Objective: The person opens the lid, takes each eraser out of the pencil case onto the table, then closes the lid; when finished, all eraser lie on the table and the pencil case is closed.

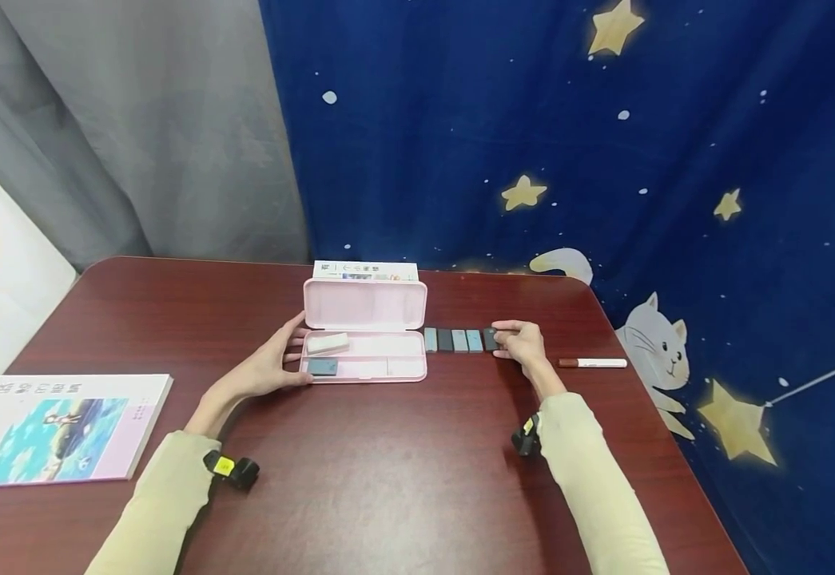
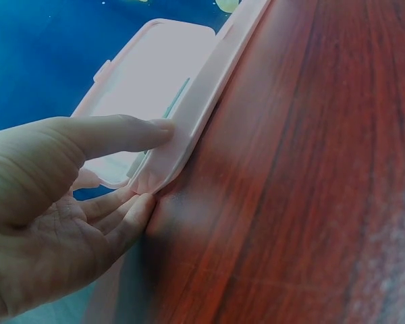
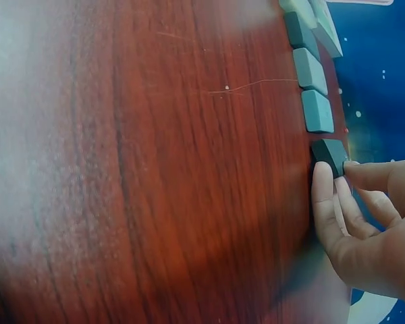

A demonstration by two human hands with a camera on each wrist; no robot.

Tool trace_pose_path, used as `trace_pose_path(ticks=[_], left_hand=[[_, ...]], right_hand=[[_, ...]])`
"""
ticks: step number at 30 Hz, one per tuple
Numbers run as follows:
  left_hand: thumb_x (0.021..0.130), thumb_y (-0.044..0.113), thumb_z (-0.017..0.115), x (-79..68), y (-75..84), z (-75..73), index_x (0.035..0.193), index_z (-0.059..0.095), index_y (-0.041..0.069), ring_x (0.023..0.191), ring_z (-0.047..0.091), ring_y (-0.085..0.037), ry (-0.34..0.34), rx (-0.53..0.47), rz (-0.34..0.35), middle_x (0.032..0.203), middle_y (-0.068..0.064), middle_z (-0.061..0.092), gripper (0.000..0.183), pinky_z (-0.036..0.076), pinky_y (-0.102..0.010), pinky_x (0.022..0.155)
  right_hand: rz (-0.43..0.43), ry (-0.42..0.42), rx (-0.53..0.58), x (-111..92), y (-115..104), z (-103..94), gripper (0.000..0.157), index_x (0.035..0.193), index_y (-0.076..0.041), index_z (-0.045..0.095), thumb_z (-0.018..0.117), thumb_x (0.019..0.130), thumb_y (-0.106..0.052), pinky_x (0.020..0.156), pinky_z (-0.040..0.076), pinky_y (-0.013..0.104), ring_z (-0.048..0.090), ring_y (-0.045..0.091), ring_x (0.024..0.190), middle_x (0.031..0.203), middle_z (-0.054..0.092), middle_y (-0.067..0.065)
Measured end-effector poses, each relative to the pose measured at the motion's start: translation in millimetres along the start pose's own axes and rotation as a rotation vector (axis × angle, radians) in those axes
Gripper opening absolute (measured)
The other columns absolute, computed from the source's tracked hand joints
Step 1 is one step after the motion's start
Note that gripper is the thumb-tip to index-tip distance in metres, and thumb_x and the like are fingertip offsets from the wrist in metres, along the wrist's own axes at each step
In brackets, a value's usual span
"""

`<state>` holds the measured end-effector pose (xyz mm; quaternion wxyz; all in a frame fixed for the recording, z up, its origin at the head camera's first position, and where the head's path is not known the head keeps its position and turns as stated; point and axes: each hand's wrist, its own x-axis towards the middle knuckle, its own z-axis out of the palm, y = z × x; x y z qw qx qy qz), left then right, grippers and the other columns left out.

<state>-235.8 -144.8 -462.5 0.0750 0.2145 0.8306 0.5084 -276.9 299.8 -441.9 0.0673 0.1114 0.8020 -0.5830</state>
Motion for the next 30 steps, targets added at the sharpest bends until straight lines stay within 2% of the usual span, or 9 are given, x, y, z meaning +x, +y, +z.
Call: trace_pose_path(ticks=[5,13,24,30], left_hand=[[0.071,-0.005,0.08,-0.2,0.4,-0.8,0.152,0.006,-0.002,0.125,0.04,-0.039,0.001,-0.003,0.008,0.137,-0.027,0.034,0.11,0.04,-0.052,0.103],[0.072,-0.005,0.08,0.2,-0.3,0.4,0.153,0.006,0.001,0.125,0.04,-0.038,-0.003,0.003,-0.016,0.137,-0.026,0.034,0.11,0.041,-0.049,0.103],[0.071,-0.005,0.081,0.4,0.0,-0.2,0.153,0.006,0.0,0.125,0.04,-0.038,0.002,0.002,-0.014,0.137,-0.026,0.034,0.111,0.041,-0.049,0.103],[0.072,-0.005,0.081,0.7,-0.1,0.2,0.153,0.006,0.002,0.125,0.04,-0.038,0.0,0.006,-0.023,0.137,-0.025,0.034,0.111,0.041,-0.049,0.103]], right_hand=[[-0.008,0.016,-0.022,0.4,-0.1,4.2,0.035,0.13,0.008,0.055,0.055,0.095,0.003,0.072,0.059,0.033,0.066,0.013,0.069,0.105,0.067,0.018],[-0.031,0.032,-0.084,1.7,3.1,8.6,0.033,0.127,0.01,0.057,0.056,0.094,0.003,0.069,0.059,0.03,0.065,0.011,0.078,0.126,0.055,0.028],[-0.05,0.049,-0.093,4.1,5.6,8.9,0.031,0.124,0.01,0.059,0.057,0.094,0.002,0.067,0.059,0.028,0.066,0.009,0.075,0.114,0.063,0.025],[-0.044,0.06,-0.103,1.7,4.5,9.8,0.029,0.123,0.008,0.061,0.057,0.094,0.002,0.066,0.059,0.027,0.067,0.01,0.075,0.119,0.061,0.027]])
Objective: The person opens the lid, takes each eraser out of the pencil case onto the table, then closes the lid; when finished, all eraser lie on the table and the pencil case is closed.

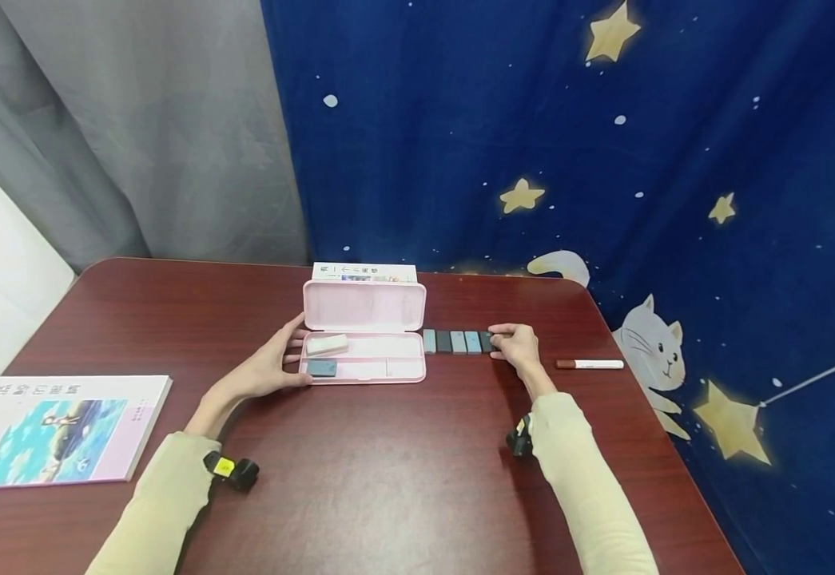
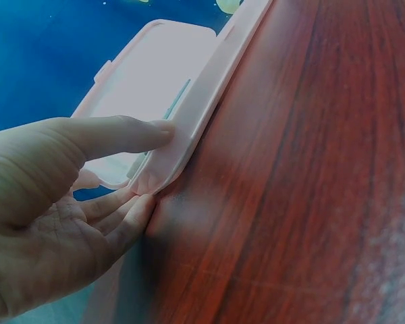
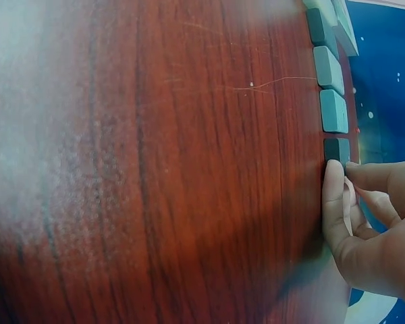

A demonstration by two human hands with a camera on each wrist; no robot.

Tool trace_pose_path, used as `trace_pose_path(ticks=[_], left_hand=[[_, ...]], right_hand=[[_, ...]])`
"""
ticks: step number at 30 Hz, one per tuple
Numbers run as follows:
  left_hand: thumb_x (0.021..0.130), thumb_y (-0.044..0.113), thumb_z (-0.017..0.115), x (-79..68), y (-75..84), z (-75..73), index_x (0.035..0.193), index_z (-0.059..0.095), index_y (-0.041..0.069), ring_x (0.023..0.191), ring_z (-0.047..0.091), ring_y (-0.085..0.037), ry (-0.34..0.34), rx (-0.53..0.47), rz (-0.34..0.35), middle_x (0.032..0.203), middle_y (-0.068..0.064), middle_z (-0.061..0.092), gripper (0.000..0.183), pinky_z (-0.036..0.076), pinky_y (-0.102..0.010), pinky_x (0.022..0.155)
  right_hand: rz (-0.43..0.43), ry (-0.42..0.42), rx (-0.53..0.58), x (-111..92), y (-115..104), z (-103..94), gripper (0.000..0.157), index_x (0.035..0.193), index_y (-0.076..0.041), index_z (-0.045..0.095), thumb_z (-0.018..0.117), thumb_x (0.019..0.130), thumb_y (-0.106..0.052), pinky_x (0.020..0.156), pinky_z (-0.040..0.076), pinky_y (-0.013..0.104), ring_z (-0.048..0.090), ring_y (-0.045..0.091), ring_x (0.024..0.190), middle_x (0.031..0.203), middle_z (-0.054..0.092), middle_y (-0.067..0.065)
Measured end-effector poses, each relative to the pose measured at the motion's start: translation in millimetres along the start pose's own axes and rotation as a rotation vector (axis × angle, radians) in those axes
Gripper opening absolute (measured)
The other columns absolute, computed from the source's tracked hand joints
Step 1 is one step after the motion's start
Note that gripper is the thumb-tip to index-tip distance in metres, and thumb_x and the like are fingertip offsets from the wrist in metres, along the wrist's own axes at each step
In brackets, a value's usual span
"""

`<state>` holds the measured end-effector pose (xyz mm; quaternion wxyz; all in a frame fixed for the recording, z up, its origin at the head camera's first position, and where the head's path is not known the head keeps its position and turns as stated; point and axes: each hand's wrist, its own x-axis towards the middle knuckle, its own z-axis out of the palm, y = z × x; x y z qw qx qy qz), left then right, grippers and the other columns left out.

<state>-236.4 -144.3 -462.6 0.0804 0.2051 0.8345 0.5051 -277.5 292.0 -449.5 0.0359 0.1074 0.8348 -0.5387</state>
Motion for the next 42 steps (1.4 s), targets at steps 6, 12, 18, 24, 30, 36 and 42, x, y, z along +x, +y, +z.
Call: trace_pose_path(ticks=[6,12,18,24,30,36,42], left_hand=[[0.072,-0.005,0.081,-1.1,-2.1,-0.7,0.153,0.006,0.002,0.125,0.04,-0.038,0.003,-0.005,-0.002,0.137,-0.025,0.034,0.111,0.041,-0.048,0.103],[0.072,-0.004,0.08,-2.4,-3.7,-1.8,0.153,0.005,0.002,0.125,0.04,-0.038,0.002,-0.011,0.006,0.137,-0.025,0.033,0.111,0.041,-0.049,0.103],[0.072,-0.005,0.081,-3.3,-5.4,-3.3,0.153,0.006,0.002,0.125,0.04,-0.038,0.006,-0.016,0.007,0.136,-0.025,0.034,0.111,0.041,-0.049,0.104],[0.071,-0.006,0.081,-4.5,-5.4,-4.9,0.153,0.006,0.001,0.124,0.04,-0.038,0.012,-0.014,0.006,0.136,-0.026,0.034,0.111,0.041,-0.049,0.103],[0.072,-0.004,0.08,-3.1,-4.5,-4.5,0.153,0.006,0.001,0.125,0.04,-0.038,0.012,-0.014,0.014,0.137,-0.026,0.034,0.11,0.04,-0.049,0.103],[0.072,-0.004,0.08,-1.1,-2.2,-2.4,0.153,0.007,0.0,0.125,0.039,-0.04,0.011,-0.022,0.023,0.137,-0.028,0.034,0.109,0.041,-0.049,0.103],[0.072,-0.006,0.079,0.0,-2.8,-0.9,0.152,0.007,-0.002,0.125,0.04,-0.04,0.014,-0.018,0.031,0.136,-0.029,0.034,0.108,0.041,-0.05,0.103]], right_hand=[[0.009,0.008,0.006,0,-1,1.2,0.029,0.122,0.007,0.061,0.057,0.094,0.001,0.066,0.059,0.028,0.067,0.012,0.073,0.116,0.062,0.026],[-0.017,0.043,-0.005,-3,-4,-0.6,0.028,0.121,0.008,0.062,0.057,0.094,0.001,0.063,0.059,0.029,0.065,0.013,0.067,0.101,0.068,0.02],[-0.084,0.048,-0.059,-8,-15,6.5,0.027,0.119,0.007,0.063,0.057,0.094,-0.001,0.064,0.059,0.034,0.068,0.016,0.064,0.102,0.067,0.025],[-0.183,0.014,-0.114,-16,-34,33.3,0.024,0.114,0.006,0.067,0.061,0.091,-0.001,0.065,0.059,0.041,0.068,0.02,0.061,0.099,0.068,0.026],[-0.28,-0.083,-0.12,-28,-57,80.0,0.019,0.105,0.006,0.07,0.065,0.087,0.002,0.062,0.059,0.041,0.068,0.026,0.062,0.091,0.07,0.023],[-0.389,-0.189,-0.217,-47,-79,132.6,0.015,0.099,-0.001,0.074,0.066,0.086,0.001,0.057,0.058,0.033,0.068,0.026,0.062,0.077,0.071,0.014],[-0.476,-0.319,-0.319,-59,-95,176.7,0.012,0.096,-0.003,0.074,0.071,0.085,-0.003,0.059,0.055,0.023,0.065,0.013,0.065,0.077,0.07,0.006]])
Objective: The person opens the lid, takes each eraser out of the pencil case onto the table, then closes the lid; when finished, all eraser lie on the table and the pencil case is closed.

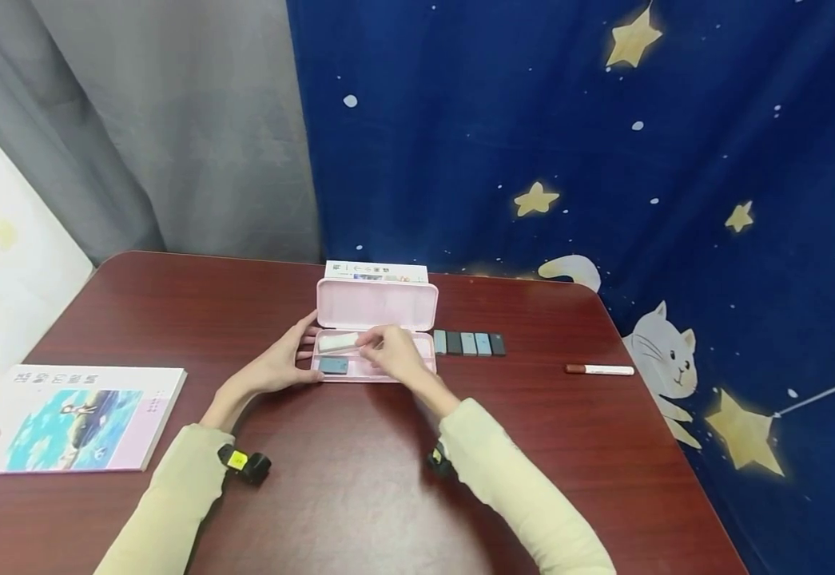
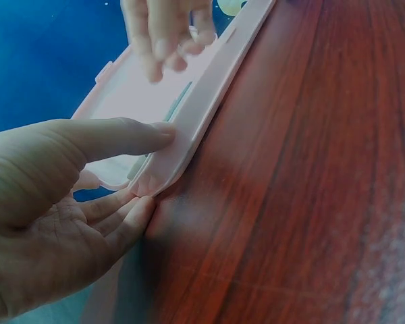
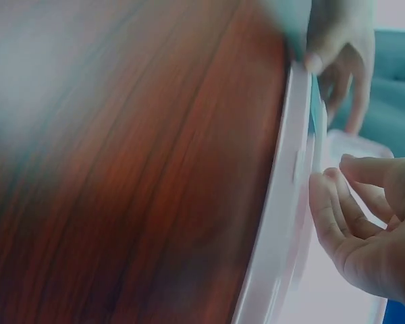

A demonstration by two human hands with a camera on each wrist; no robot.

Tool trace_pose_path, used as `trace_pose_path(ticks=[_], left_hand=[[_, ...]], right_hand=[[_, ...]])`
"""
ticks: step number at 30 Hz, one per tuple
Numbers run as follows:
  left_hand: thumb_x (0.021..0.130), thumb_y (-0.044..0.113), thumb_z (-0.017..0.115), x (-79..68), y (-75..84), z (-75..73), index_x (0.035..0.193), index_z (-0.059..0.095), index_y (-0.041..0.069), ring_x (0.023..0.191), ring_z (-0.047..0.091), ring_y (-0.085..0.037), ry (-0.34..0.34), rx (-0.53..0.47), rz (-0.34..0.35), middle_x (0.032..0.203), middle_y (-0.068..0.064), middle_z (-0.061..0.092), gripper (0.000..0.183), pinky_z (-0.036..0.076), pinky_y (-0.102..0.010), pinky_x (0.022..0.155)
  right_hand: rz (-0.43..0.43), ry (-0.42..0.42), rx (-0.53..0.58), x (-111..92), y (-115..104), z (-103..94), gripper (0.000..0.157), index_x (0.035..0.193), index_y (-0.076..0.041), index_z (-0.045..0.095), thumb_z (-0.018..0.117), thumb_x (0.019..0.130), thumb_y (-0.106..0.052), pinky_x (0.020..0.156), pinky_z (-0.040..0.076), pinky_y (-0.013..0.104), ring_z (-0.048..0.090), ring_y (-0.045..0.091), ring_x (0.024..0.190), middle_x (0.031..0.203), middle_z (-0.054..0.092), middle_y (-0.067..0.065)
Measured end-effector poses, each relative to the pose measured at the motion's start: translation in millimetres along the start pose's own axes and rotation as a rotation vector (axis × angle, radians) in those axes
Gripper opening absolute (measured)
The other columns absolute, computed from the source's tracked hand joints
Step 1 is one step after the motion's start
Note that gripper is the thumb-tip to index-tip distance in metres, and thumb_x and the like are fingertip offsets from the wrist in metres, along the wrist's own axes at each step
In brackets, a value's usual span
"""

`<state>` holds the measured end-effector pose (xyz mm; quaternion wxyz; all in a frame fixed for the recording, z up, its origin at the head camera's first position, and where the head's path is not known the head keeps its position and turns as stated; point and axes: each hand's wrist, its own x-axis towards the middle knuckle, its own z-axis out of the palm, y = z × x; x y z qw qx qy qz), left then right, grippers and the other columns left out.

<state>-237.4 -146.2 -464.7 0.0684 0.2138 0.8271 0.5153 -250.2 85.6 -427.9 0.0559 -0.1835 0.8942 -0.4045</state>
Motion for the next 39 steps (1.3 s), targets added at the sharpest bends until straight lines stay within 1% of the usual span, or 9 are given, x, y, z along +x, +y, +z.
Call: trace_pose_path(ticks=[4,7,9,14,23,27,31,34,39], left_hand=[[0.072,-0.007,0.079,-0.3,0.0,-0.1,0.151,0.007,-0.005,0.124,0.041,-0.043,0.004,-0.014,0.017,0.135,-0.031,0.034,0.107,0.042,-0.052,0.101],[0.072,-0.007,0.078,-0.9,0.6,-0.5,0.151,0.006,-0.005,0.124,0.041,-0.044,0.002,-0.022,0.025,0.135,-0.032,0.034,0.107,0.042,-0.052,0.101],[0.072,-0.007,0.078,-1.5,1.1,-0.9,0.151,0.007,-0.005,0.124,0.04,-0.044,0.002,-0.022,0.018,0.135,-0.032,0.034,0.107,0.041,-0.052,0.102],[0.073,-0.007,0.078,-1.0,2.6,-0.3,0.151,0.007,-0.006,0.124,0.04,-0.044,-0.002,-0.005,0.006,0.136,-0.032,0.034,0.106,0.042,-0.051,0.102],[0.074,-0.007,0.078,-1.5,1.2,-0.5,0.151,0.007,-0.006,0.124,0.04,-0.044,-0.007,-0.007,0.013,0.135,-0.032,0.033,0.105,0.041,-0.052,0.102],[0.073,-0.008,0.078,-1.8,-0.2,-0.3,0.151,0.006,-0.004,0.124,0.039,-0.042,-0.011,-0.009,-0.005,0.135,-0.03,0.033,0.106,0.042,-0.05,0.102],[0.072,-0.009,0.078,-2.1,-0.2,0.3,0.152,0.006,-0.002,0.124,0.039,-0.041,-0.011,-0.008,-0.018,0.136,-0.029,0.033,0.108,0.042,-0.049,0.102],[0.072,-0.009,0.078,-1.8,0.9,0.6,0.153,0.006,-0.001,0.125,0.039,-0.04,-0.011,-0.013,-0.023,0.136,-0.028,0.033,0.108,0.042,-0.048,0.102],[0.072,-0.007,0.078,-0.8,2.5,0.4,0.152,0.007,-0.001,0.125,0.039,-0.039,-0.008,-0.012,-0.02,0.137,-0.027,0.033,0.107,0.041,-0.049,0.103]], right_hand=[[-0.08,-0.048,-0.085,9,-12,17.3,0.008,0.092,-0.005,0.075,0.073,0.084,-0.004,0.063,0.05,0.019,0.06,0.007,0.066,0.076,0.07,0.001],[-0.126,-0.07,-0.129,13,-19,26.3,0.008,0.09,-0.005,0.075,0.074,0.082,-0.003,0.064,0.048,0.019,0.059,0.007,0.067,0.077,0.07,0.001],[-0.155,-0.075,-0.159,15,-22,30.7,0.008,0.089,-0.005,0.076,0.075,0.081,-0.003,0.067,0.047,0.02,0.059,0.009,0.072,0.078,0.07,0.002],[-0.208,-0.081,-0.227,13,-26,36.5,0.011,0.091,-0.004,0.076,0.077,0.079,-0.004,0.074,0.046,0.024,0.057,0.015,0.087,0.084,0.071,0.004],[-0.253,-0.12,-0.232,13,-28,39.0,0.017,0.096,-0.003,0.074,0.076,0.079,-0.001,0.075,0.046,0.026,0.057,0.018,0.087,0.088,0.072,0.006],[-0.248,-0.127,-0.224,15,-29,38.7,0.012,0.092,-0.004,0.074,0.073,0.081,0.001,0.072,0.046,0.023,0.059,0.014,0.08,0.083,0.07,0.003],[-0.218,-0.122,-0.195,16,-30,35.9,0.009,0.089,-0.006,0.074,0.071,0.082,0.0,0.065,0.044,0.02,0.055,0.008,0.07,0.078,0.07,0.0],[-0.176,-0.116,-0.124,16,-28,31.5,0.008,0.089,-0.005,0.074,0.071,0.083,0.0,0.063,0.044,0.018,0.054,0.006,0.067,0.077,0.069,0.001],[-0.062,-0.106,0.033,15,-22,22.2,0.012,0.096,-0.004,0.073,0.069,0.085,0.0,0.055,0.054,0.022,0.059,0.01,0.063,0.077,0.067,0.005]])
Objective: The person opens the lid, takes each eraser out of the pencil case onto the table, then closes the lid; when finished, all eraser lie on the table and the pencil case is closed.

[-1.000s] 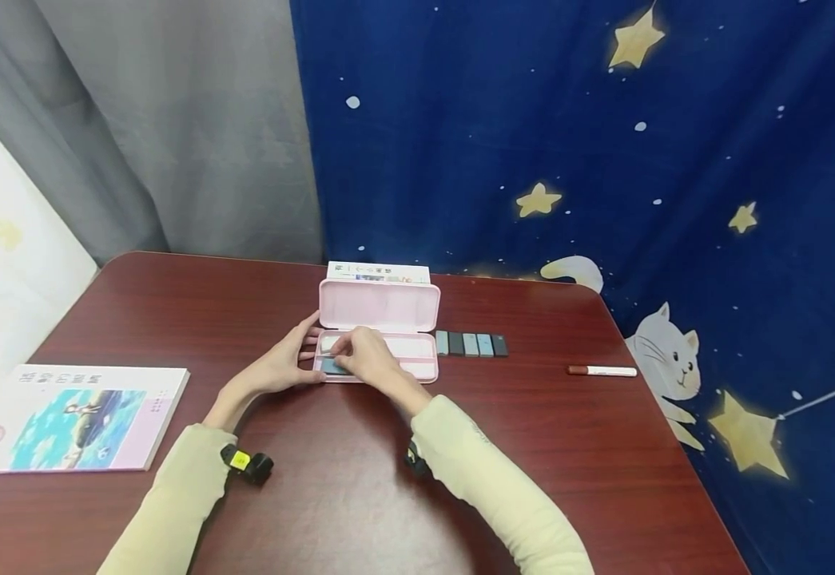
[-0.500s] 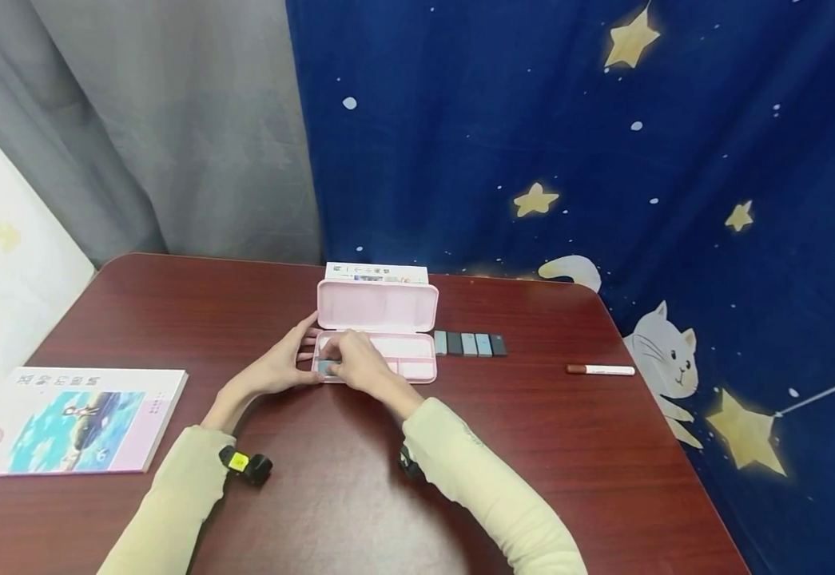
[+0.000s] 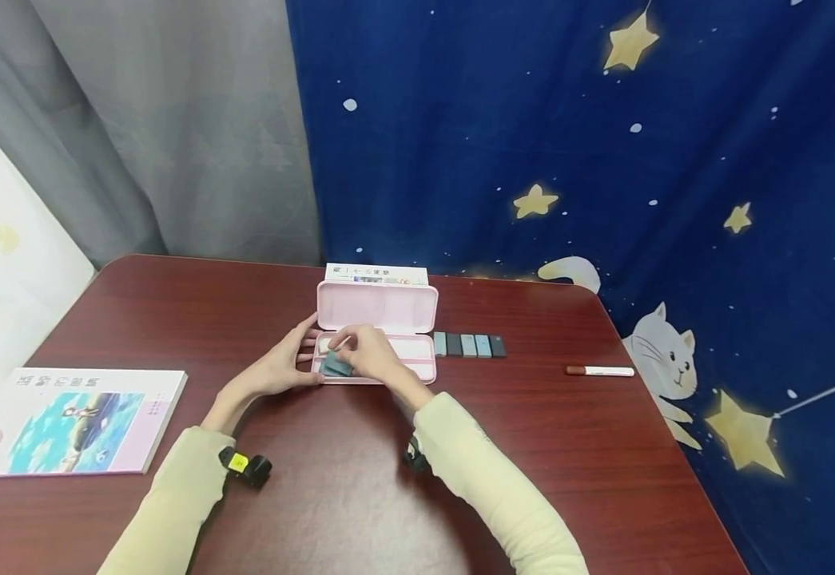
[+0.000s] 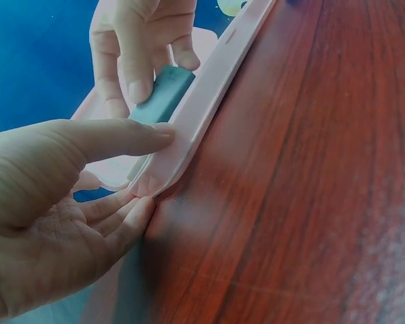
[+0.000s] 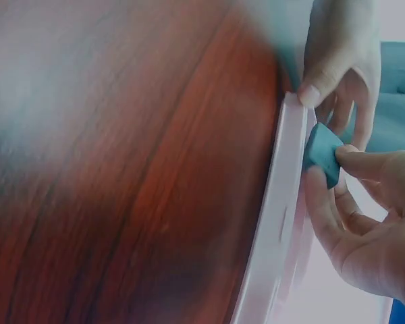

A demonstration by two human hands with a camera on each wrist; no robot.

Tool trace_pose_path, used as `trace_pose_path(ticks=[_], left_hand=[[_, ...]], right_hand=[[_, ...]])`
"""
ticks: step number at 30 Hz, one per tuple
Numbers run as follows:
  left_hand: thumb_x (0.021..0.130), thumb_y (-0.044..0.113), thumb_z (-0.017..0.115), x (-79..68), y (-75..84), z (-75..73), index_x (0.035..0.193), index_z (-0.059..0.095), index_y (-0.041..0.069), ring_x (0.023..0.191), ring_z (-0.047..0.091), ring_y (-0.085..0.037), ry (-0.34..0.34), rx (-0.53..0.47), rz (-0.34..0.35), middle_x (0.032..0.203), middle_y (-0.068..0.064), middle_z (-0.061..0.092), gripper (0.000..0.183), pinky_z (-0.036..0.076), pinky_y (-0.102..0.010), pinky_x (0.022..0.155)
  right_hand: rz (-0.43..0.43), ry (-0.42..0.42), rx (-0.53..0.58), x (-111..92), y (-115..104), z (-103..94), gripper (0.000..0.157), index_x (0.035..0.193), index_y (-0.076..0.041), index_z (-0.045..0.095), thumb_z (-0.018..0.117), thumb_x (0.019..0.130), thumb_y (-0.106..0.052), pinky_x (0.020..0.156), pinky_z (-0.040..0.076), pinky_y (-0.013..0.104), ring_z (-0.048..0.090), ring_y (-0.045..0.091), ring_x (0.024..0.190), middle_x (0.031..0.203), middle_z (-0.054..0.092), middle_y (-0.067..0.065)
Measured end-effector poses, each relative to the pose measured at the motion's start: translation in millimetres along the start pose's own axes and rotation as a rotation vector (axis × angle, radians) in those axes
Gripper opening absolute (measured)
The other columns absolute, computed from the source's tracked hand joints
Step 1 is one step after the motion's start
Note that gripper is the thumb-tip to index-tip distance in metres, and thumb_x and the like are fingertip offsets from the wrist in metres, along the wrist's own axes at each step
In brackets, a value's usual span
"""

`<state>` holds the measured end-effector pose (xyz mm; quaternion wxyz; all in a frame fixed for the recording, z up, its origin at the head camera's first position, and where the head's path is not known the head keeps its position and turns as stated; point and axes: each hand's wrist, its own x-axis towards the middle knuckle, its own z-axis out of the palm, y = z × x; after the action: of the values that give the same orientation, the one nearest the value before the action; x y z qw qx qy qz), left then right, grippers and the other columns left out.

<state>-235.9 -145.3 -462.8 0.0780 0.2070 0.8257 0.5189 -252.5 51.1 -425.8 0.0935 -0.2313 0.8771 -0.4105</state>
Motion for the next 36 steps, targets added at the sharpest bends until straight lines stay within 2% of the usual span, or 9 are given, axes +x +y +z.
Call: trace_pose_path(ticks=[6,11,13,15,18,20,23,30,36], left_hand=[[0.073,-0.005,0.079,-0.7,-1.2,0.5,0.153,0.007,0.0,0.125,0.038,-0.041,-0.004,-0.001,-0.007,0.137,-0.028,0.033,0.108,0.04,-0.05,0.103],[0.073,-0.005,0.079,-0.4,-2.1,1.6,0.153,0.007,0.0,0.125,0.039,-0.04,0.001,0.002,0.0,0.136,-0.028,0.034,0.108,0.04,-0.05,0.103],[0.072,-0.008,0.078,-3.3,9.3,0.0,0.152,0.007,-0.004,0.124,0.038,-0.043,-0.002,-0.006,0.0,0.135,-0.031,0.033,0.106,0.04,-0.051,0.103],[0.072,-0.01,0.077,-3.9,11.2,-0.4,0.151,0.007,-0.006,0.124,0.037,-0.045,0.0,-0.009,-0.001,0.135,-0.032,0.033,0.106,0.04,-0.053,0.103],[0.072,-0.011,0.077,-3.7,11.3,-1.5,0.151,0.006,-0.006,0.125,0.037,-0.045,0.0,-0.006,-0.007,0.135,-0.033,0.032,0.106,0.04,-0.053,0.103],[0.072,-0.008,0.079,-0.4,-0.1,-0.3,0.152,0.006,-0.003,0.125,0.037,-0.043,0.004,0.002,-0.003,0.136,-0.03,0.032,0.108,0.04,-0.052,0.103],[0.072,-0.006,0.08,0.5,-2.6,-0.3,0.153,0.006,-0.001,0.125,0.038,-0.04,0.002,0.001,-0.001,0.136,-0.028,0.034,0.109,0.04,-0.05,0.103],[0.073,-0.005,0.08,0.5,-1.9,0.5,0.152,0.006,-0.001,0.125,0.039,-0.041,-0.001,0.002,0.003,0.135,-0.028,0.033,0.108,0.04,-0.05,0.103],[0.073,-0.004,0.08,0.1,0.6,-0.4,0.153,0.006,-0.001,0.125,0.039,-0.04,-0.002,0.018,0.001,0.136,-0.027,0.034,0.109,0.04,-0.05,0.103]], right_hand=[[0.046,0.022,0.135,-6,12,-10.9,0.019,0.104,0.0,0.072,0.066,0.086,0.005,0.055,0.058,0.029,0.065,0.017,0.069,0.083,0.068,0.012],[0.163,0.065,0.294,-16,21,-18.5,0.021,0.107,0.004,0.07,0.065,0.087,0.005,0.059,0.06,0.035,0.065,0.019,0.067,0.088,0.067,0.016],[0.198,0.086,0.332,-21,25,-21.4,0.021,0.108,0.003,0.07,0.066,0.087,0.004,0.061,0.06,0.036,0.064,0.017,0.067,0.088,0.066,0.016],[0.217,0.099,0.365,-25,30,-24.2,0.022,0.109,0.004,0.069,0.065,0.087,0.003,0.062,0.06,0.038,0.063,0.017,0.067,0.088,0.065,0.016],[0.235,0.116,0.398,-30,34,-27.2,0.022,0.108,0.006,0.069,0.065,0.087,0.005,0.061,0.06,0.036,0.064,0.016,0.066,0.087,0.064,0.015],[0.248,0.127,0.425,-32,37,-28.2,0.021,0.108,0.007,0.068,0.064,0.087,0.007,0.06,0.06,0.035,0.064,0.017,0.064,0.086,0.064,0.016],[0.268,0.141,0.459,-34,39,-29.7,0.021,0.107,0.009,0.067,0.064,0.086,0.008,0.059,0.059,0.034,0.064,0.018,0.064,0.085,0.064,0.016],[0.285,0.155,0.483,-38,42,-33.5,0.023,0.109,0.01,0.066,0.063,0.086,0.007,0.061,0.06,0.037,0.064,0.018,0.065,0.088,0.064,0.019],[0.315,0.2,0.511,-45,46,-38.3,0.023,0.108,0.008,0.066,0.064,0.085,0.008,0.061,0.06,0.036,0.065,0.018,0.064,0.085,0.065,0.016]])
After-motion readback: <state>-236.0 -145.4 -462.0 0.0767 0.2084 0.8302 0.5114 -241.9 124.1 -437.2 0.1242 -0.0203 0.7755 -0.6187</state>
